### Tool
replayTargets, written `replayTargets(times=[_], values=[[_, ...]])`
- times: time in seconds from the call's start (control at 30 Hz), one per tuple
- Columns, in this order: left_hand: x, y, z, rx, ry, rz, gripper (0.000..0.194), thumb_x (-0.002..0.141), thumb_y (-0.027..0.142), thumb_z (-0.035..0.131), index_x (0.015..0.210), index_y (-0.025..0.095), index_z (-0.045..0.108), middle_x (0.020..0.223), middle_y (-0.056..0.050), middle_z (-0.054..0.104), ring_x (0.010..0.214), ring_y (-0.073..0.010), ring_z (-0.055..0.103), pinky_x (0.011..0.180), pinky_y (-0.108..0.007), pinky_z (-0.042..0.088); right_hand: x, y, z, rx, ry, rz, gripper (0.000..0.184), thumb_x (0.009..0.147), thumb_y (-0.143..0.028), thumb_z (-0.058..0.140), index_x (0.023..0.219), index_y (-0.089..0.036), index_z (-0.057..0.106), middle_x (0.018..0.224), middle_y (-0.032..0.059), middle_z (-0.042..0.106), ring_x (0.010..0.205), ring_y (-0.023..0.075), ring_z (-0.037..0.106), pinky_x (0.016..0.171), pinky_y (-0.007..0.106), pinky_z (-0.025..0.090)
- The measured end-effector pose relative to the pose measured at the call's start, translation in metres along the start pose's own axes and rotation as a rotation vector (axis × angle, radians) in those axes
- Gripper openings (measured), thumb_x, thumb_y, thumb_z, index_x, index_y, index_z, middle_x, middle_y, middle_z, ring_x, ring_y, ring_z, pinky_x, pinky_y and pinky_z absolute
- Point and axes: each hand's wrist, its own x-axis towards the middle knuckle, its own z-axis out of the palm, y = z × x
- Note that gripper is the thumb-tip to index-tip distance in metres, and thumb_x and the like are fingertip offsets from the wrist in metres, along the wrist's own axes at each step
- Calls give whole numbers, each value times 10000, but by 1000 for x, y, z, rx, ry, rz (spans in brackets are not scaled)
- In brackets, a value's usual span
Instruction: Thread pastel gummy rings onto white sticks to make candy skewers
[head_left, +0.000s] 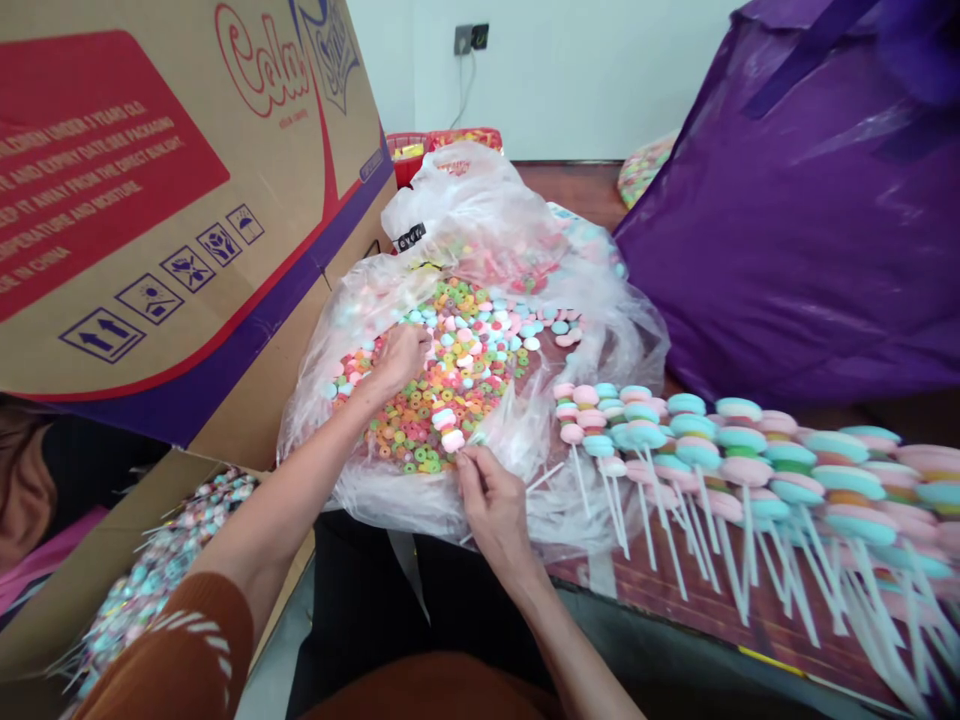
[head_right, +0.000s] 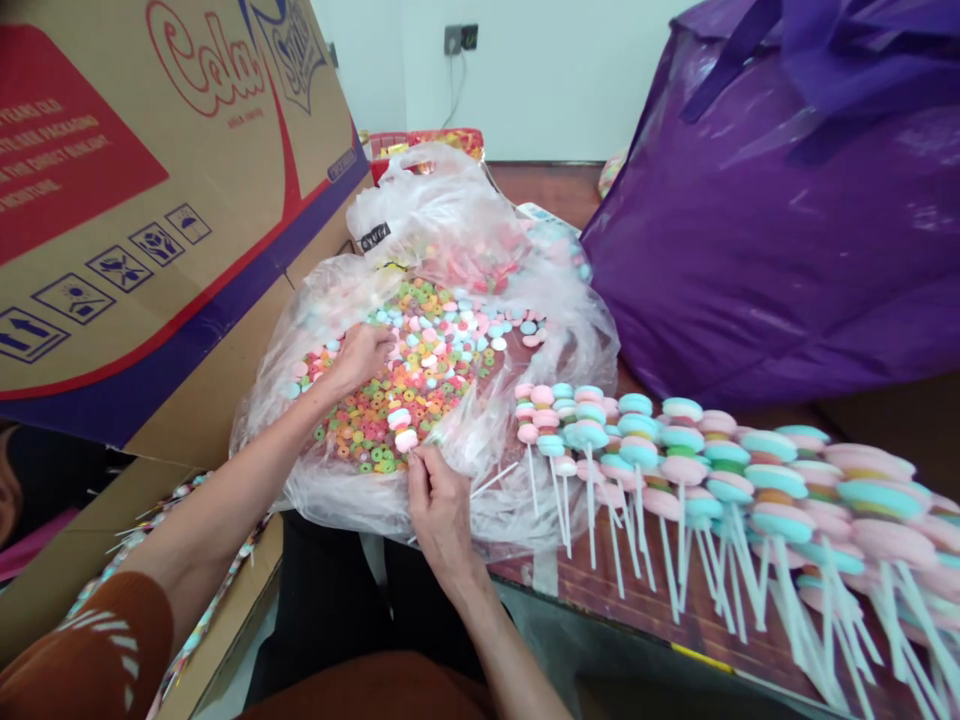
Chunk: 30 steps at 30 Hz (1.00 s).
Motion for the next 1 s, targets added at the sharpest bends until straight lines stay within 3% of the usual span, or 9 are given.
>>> replayTargets(times=[0.17,0.27,0.43,0.53,0.63,0.77,1.0], values=[[-7,-6,3,35,-19,50,102,781,111,542,752,183,607,768,-50,594,786,-218,540,774,-336,417,0,0,1,1,20,-5,240,993,-312,474,833,-196,610,620,-41,474,552,109,433,509,216,325],[-11,-9,7,27,-23,107,179,761,81,558,901,183,604,943,-83,622,903,-238,554,850,-352,445,1,0,1,2,30,-10,242,992,-316,471,836,-198,614,621,-37,483,555,113,438,505,216,325],[-16,-9,8,-24,14,28,150,734,92,606,860,170,586,984,-103,605,959,-257,558,889,-371,457,1,0,1,8,47,-11,255,991,-323,470,823,-192,611,618,-38,486,550,109,436,511,216,334],[-27,-7,2,-194,60,-23,162,713,128,647,858,171,589,865,-51,607,833,-208,564,813,-330,470,0,1,1,21,85,-11,259,990,-337,476,832,-186,616,617,-41,487,541,105,436,527,219,351],[-48,-3,-3,-527,116,-47,196,714,198,679,896,169,613,803,-7,619,740,-150,563,738,-272,467,0,2,1,45,105,-19,257,986,-345,486,847,-180,626,633,-34,510,556,108,458,544,222,370],[-80,3,-2,-908,131,-139,290,656,274,780,904,153,690,809,-16,686,762,-143,612,750,-259,478,-1,1,1,70,85,-35,243,982,-343,499,873,-179,642,642,-30,524,566,111,470,553,225,384],[-99,7,10,-1046,206,-235,306,664,239,807,958,165,768,929,-41,765,861,-173,673,859,-304,523,-1,-1,1,80,33,-61,241,983,-346,501,870,-188,644,619,-44,487,536,107,442,532,226,371]])
